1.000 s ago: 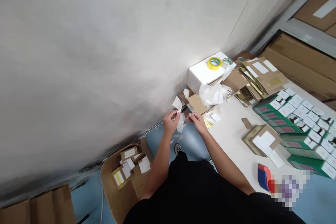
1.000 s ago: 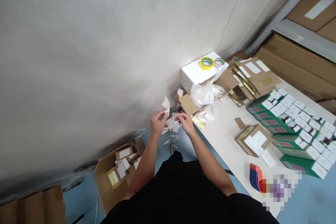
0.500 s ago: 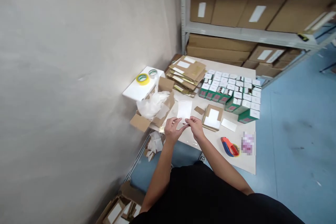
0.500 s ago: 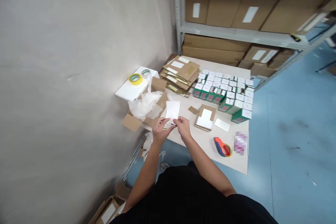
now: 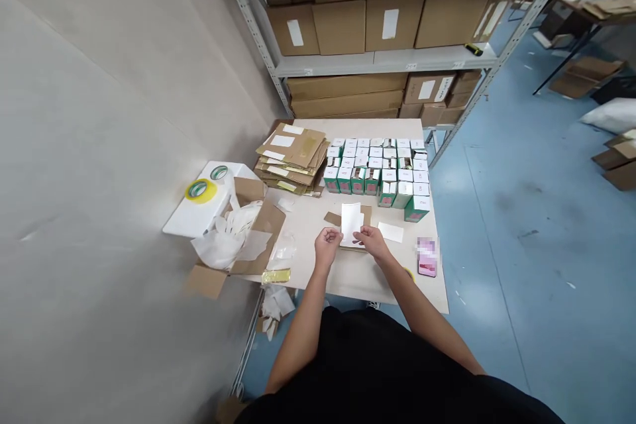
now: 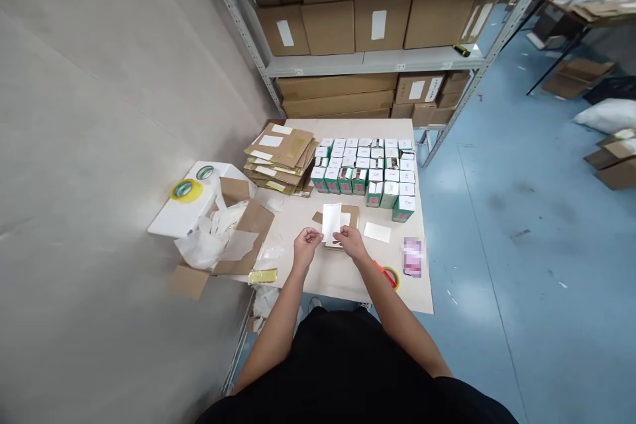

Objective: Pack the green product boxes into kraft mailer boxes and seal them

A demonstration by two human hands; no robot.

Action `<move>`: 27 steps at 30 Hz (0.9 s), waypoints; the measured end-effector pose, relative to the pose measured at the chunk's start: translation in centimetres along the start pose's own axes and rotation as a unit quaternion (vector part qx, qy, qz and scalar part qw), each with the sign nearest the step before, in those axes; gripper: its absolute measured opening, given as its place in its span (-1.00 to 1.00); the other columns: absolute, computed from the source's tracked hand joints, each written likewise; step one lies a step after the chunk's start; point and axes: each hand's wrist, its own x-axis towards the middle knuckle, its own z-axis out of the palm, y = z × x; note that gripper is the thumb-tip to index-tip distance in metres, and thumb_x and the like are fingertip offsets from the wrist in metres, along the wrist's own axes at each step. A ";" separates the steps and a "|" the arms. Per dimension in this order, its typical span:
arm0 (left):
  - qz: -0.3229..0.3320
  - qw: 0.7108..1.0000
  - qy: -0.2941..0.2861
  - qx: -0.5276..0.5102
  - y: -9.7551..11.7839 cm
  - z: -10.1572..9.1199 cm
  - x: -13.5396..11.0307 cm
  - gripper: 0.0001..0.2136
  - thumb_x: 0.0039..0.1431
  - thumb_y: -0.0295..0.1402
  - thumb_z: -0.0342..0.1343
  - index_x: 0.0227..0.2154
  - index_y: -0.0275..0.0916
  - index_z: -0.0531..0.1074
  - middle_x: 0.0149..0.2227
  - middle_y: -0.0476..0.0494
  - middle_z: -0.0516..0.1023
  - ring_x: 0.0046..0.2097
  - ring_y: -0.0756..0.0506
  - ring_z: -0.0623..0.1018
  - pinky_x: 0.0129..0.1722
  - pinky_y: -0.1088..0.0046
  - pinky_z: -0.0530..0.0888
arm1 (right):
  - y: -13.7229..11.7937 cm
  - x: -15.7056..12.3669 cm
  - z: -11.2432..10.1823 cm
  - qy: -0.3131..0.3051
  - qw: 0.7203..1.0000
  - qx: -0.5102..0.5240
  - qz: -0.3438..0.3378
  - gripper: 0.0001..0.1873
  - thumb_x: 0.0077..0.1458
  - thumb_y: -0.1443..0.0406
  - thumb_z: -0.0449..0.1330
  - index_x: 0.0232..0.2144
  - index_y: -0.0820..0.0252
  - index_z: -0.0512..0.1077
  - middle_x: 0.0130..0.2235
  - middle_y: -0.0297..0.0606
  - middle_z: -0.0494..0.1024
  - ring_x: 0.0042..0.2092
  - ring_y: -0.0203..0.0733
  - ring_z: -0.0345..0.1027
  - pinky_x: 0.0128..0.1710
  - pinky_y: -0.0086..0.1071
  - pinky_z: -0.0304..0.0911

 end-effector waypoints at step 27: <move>-0.106 0.943 -0.075 0.305 -10.6 5.5 8.6 -0.93 0.08 -0.48 0.16 -0.42 -0.17 0.49 -0.35 -0.07 0.64 -0.22 -0.09 0.62 -0.14 0.45 0.46 | 11.0 9.9 -3.6 0.274 0.925 -0.213 0.153 -0.63 -0.15 0.28 0.40 -0.47 0.05 0.23 -0.42 -0.40 0.51 -0.37 -0.21 0.39 -0.38 -0.43 0.18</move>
